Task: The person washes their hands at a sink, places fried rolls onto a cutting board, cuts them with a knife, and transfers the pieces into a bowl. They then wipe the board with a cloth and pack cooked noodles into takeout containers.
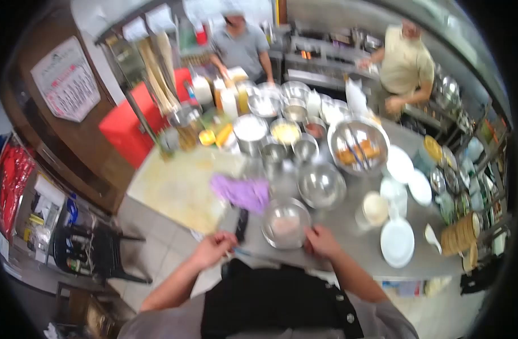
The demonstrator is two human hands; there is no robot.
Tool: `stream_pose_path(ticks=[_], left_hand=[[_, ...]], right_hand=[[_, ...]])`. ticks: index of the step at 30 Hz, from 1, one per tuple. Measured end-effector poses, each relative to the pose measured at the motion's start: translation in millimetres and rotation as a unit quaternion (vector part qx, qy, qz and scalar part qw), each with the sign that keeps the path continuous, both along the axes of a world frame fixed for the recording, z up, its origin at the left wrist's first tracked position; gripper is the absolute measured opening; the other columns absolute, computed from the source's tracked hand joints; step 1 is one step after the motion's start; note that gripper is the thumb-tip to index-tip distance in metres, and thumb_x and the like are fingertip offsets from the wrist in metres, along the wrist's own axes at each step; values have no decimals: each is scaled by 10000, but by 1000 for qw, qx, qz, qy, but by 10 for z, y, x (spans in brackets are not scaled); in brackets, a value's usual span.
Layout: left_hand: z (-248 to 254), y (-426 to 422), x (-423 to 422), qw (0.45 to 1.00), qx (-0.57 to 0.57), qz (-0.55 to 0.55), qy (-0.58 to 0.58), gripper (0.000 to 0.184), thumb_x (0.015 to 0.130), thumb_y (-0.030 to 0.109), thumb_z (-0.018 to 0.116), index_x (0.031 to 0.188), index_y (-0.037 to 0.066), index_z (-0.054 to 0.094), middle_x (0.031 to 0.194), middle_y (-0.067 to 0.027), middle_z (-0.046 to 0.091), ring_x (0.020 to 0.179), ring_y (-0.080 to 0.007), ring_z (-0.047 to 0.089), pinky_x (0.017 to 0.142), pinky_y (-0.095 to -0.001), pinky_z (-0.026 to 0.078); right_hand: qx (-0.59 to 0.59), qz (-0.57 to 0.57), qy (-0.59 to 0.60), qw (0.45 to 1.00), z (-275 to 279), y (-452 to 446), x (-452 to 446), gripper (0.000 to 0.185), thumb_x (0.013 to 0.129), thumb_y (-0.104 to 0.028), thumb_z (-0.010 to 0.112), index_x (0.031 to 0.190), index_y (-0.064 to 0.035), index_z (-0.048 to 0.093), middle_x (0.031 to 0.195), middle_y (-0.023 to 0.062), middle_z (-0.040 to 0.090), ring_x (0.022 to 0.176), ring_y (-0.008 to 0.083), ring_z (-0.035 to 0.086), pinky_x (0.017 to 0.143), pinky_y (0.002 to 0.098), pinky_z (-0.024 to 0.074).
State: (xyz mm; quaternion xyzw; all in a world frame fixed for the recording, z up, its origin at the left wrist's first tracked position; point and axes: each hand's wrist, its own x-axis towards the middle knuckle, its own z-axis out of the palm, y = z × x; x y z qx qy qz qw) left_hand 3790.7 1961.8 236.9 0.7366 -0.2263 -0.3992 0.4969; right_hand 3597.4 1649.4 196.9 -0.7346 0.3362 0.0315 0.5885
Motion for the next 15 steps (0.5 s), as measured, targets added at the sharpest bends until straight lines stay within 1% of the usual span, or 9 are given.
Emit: stream_pose_path(ticks=[1, 2, 3, 4, 6, 8, 11, 13, 15], left_hand=[[-28, 20, 144, 1000, -11, -9, -2, 213, 1016, 276, 554, 1060, 95, 659, 955, 6, 696, 834, -108, 667, 705, -285, 526], [34, 24, 274, 1000, -21, 4, 0, 220, 1020, 284, 558, 1067, 94, 661, 951, 9, 699, 829, -97, 662, 697, -273, 520], [70, 27, 450, 998, -64, 22, 13, 177, 986, 203, 605, 1049, 47, 661, 911, 1, 685, 759, -97, 654, 661, -248, 506], [173, 32, 665, 996, -81, 20, -17, 194, 988, 213, 606, 1047, 37, 662, 904, -1, 683, 755, -95, 651, 658, -248, 506], [329, 49, 1129, 990, -102, 19, -97, 223, 990, 233, 610, 1047, 24, 663, 895, -16, 682, 749, -104, 648, 661, -258, 509], [519, -21, 1691, 973, -109, 13, -205, 246, 988, 252, 616, 1051, 19, 665, 889, -45, 685, 744, -124, 646, 672, -279, 517], [1171, -215, 2191, 918, -142, 21, -370, 256, 979, 255, 621, 1063, 17, 661, 859, -98, 681, 724, -163, 640, 691, -310, 523], [1439, -412, 2491, 890, -198, 38, -408, 255, 970, 248, 626, 1069, 16, 655, 851, -129, 678, 733, -192, 638, 693, -324, 523], [1771, -619, 2673, 864, -257, 36, -431, 235, 959, 225, 631, 1030, 2, 648, 847, -129, 676, 766, -189, 643, 693, -322, 524]], right_hand=[[-5, 0, 7, 1000, -17, 7, 40, 364, 994, -358, 562, 910, -5, 588, 728, 106, 674, 576, 205, 667, 513, 348, 524], [44, -64, -21, 997, 0, 94, 58, 336, 998, -329, 532, 934, -11, 619, 734, 123, 689, 597, 218, 689, 511, 327, 532], [60, -64, -35, 995, -168, 54, 77, 302, 993, -294, 532, 974, -6, 617, 755, 137, 692, 614, 236, 701, 528, 342, 553], [90, -111, -39, 989, -252, 74, 106, 288, 985, -280, 541, 983, -3, 620, 782, 143, 695, 616, 251, 703, 549, 356, 570], [57, -147, -18, 987, -593, -41, 112, 283, 983, -278, 550, 963, -5, 626, 791, 133, 693, 619, 252, 697, 565, 366, 584], [79, -281, -61, 954, 74, 338, 185, 282, 984, -285, 559, 930, -21, 641, 790, 103, 693, 601, 257, 676, 560, 376, 573], [-101, -332, -40, 937, -613, 87, 25, 356, 963, -344, 604, 874, -3, 657, 733, 95, 649, 590, 183, 601, 543, 390, 487], [-229, -299, -8, 926, -556, 230, -14, 338, 955, -329, 606, 831, -17, 649, 728, 127, 655, 610, 233, 634, 571, 417, 501], [-348, -259, 26, 901, -540, 420, -32, 283, 931, -297, 622, 818, -38, 635, 733, 146, 653, 656, 284, 654, 599, 444, 508]])
